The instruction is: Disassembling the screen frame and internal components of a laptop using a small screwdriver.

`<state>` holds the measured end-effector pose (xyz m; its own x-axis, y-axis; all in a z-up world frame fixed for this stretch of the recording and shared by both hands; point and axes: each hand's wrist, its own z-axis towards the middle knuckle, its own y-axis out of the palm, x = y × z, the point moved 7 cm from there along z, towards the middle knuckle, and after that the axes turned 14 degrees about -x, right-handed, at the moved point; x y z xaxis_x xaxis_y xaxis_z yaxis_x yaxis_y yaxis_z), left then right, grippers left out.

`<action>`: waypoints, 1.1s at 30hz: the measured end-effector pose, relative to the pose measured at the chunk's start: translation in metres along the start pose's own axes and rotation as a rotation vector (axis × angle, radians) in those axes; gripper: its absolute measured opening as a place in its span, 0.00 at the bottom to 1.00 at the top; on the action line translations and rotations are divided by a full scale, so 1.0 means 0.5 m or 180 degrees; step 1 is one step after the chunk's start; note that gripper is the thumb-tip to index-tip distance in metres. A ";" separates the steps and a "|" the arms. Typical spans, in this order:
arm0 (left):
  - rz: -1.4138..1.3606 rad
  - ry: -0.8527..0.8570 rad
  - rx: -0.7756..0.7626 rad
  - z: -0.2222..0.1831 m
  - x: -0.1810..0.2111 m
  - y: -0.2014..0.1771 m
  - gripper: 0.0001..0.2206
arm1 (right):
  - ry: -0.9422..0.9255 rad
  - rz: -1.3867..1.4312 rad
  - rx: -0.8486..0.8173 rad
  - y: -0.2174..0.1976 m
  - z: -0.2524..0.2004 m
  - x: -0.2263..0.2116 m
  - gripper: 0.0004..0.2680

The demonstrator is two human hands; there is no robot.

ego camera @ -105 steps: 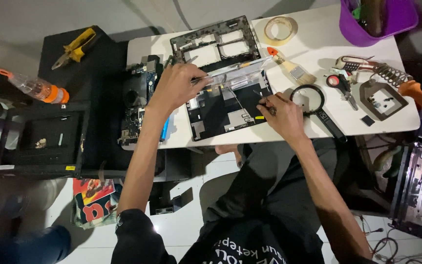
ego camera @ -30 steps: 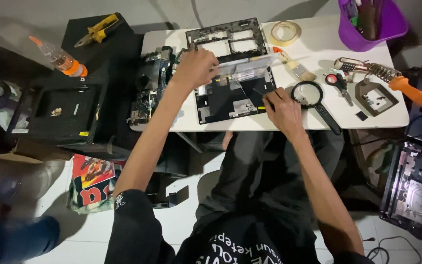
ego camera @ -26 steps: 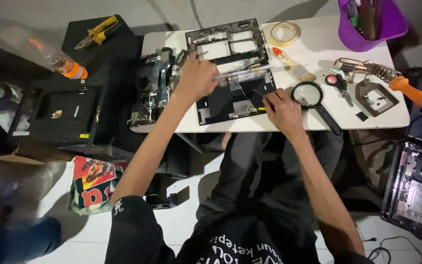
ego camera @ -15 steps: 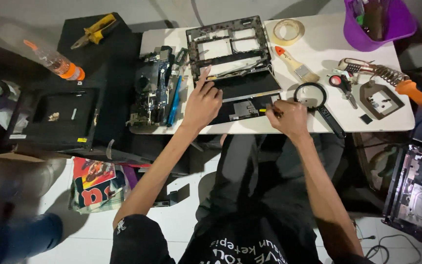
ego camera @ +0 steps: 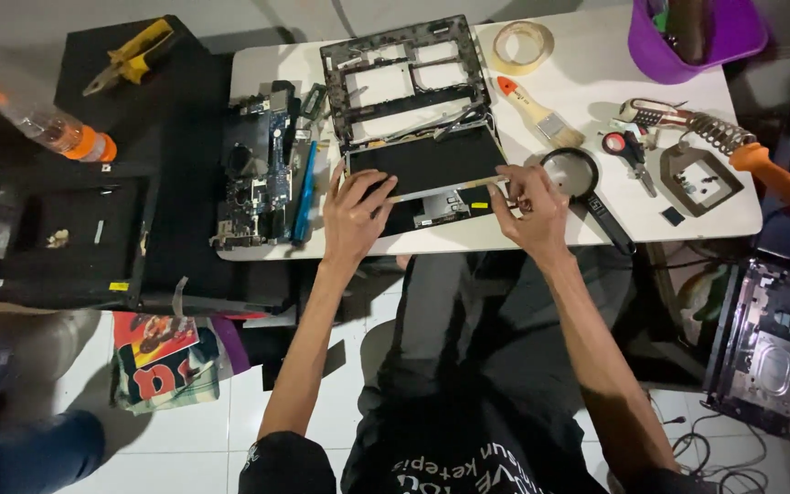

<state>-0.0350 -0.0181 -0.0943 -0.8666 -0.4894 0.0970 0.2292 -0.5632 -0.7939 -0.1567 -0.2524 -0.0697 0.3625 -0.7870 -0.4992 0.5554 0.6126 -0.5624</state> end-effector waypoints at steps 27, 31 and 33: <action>-0.2748 -0.1729 0.1020 0.070 -0.107 -0.012 0.13 | 0.0749 0.0640 -0.0874 0.032 0.173 0.003 0.08; -0.2817 -0.1771 0.1012 0.076 -0.100 -0.024 0.12 | 0.0768 0.0660 -0.0667 0.028 0.175 -0.019 0.08; -0.2784 -0.1852 0.0971 0.076 -0.103 -0.019 0.12 | 0.0786 0.0592 -0.0491 0.032 0.162 -0.016 0.08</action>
<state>0.0240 -0.0128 -0.0690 -0.4594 -0.0344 0.8875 -0.1940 -0.9712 -0.1381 -0.0904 -0.2423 -0.0213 0.2443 -0.6308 -0.7365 0.3702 0.7626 -0.5304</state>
